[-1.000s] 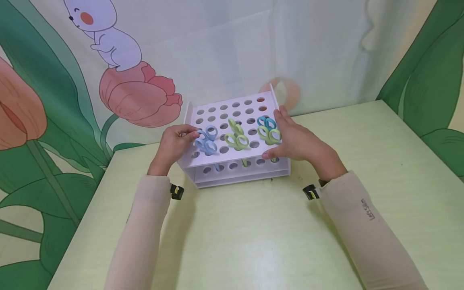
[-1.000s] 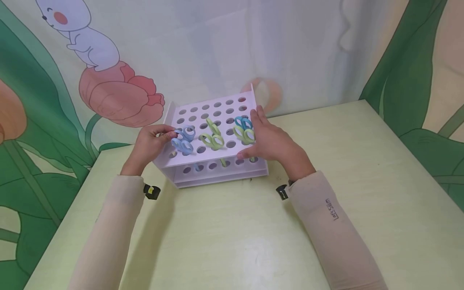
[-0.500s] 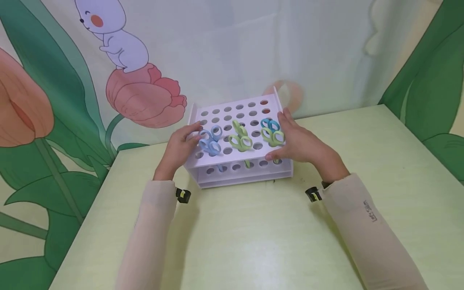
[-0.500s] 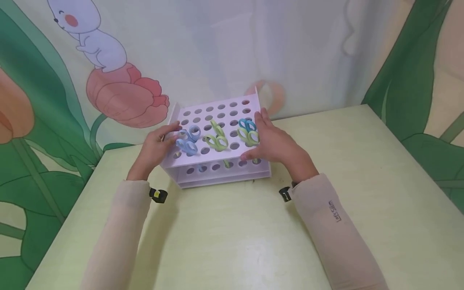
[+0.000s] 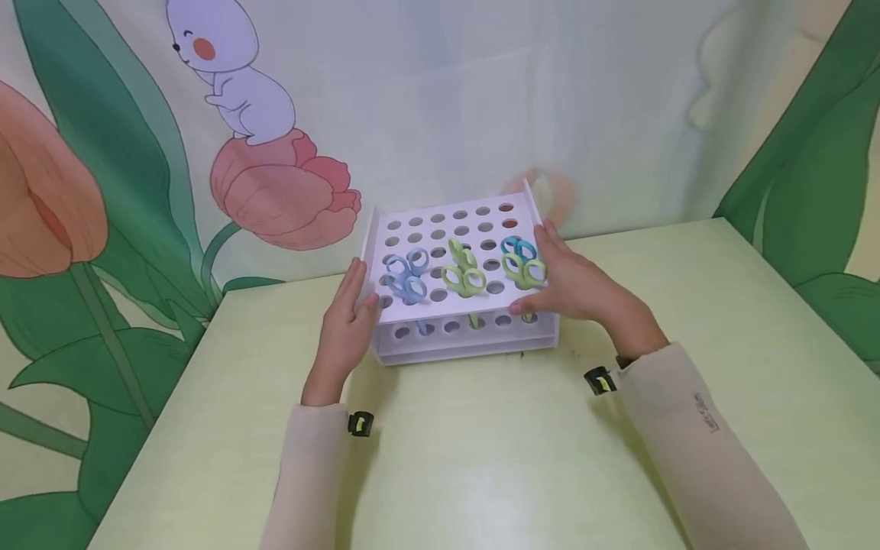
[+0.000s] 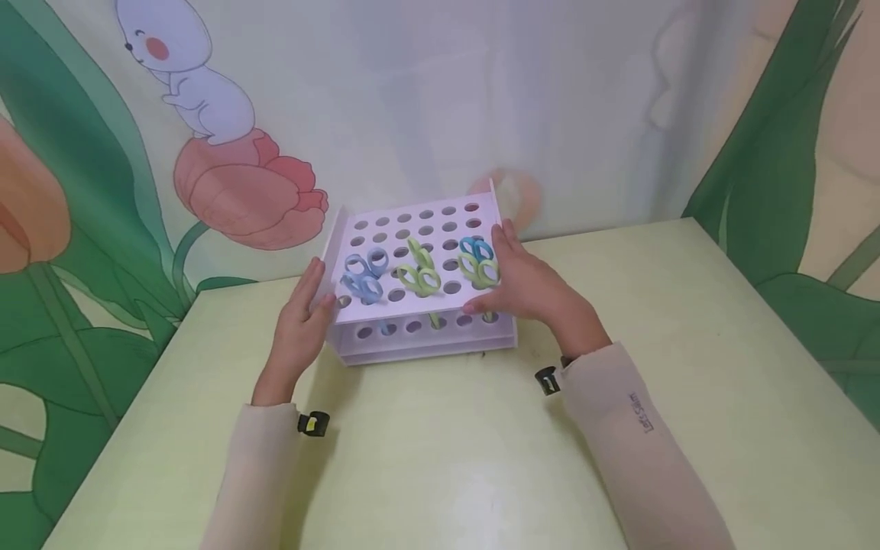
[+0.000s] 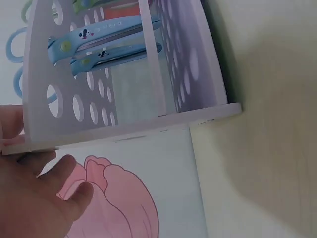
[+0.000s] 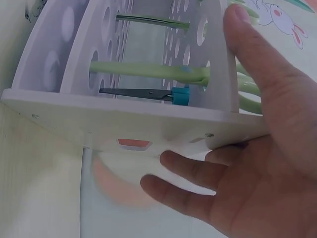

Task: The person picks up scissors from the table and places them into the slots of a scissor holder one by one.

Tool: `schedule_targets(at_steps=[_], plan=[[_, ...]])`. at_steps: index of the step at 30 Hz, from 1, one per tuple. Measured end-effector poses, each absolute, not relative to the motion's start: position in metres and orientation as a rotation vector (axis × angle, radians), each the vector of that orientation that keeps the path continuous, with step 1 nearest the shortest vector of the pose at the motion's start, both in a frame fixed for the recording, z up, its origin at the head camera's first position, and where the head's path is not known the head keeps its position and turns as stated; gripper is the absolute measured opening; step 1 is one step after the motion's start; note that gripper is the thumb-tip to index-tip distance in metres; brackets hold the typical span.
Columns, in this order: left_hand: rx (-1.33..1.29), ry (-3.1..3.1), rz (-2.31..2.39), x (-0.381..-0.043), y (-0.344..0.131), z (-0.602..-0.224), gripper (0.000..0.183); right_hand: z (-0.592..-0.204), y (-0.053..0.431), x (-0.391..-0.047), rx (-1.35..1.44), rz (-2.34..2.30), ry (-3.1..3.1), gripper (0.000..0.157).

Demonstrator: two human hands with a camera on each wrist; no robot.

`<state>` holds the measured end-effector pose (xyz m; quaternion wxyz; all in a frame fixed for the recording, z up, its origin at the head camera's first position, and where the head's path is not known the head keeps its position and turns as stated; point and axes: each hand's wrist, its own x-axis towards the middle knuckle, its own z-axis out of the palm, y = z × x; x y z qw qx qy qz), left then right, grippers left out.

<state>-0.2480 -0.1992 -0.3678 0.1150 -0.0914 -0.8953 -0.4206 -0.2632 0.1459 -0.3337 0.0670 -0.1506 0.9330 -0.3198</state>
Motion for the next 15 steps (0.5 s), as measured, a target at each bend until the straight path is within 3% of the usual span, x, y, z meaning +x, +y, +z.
schedule_targets(at_steps=[15], plan=[[-0.303,-2.792,-0.721,-0.232,-0.203,-0.357,0.066,-0.328,0.143,-0.231,-0.492,-0.988,2.769,0.127]])
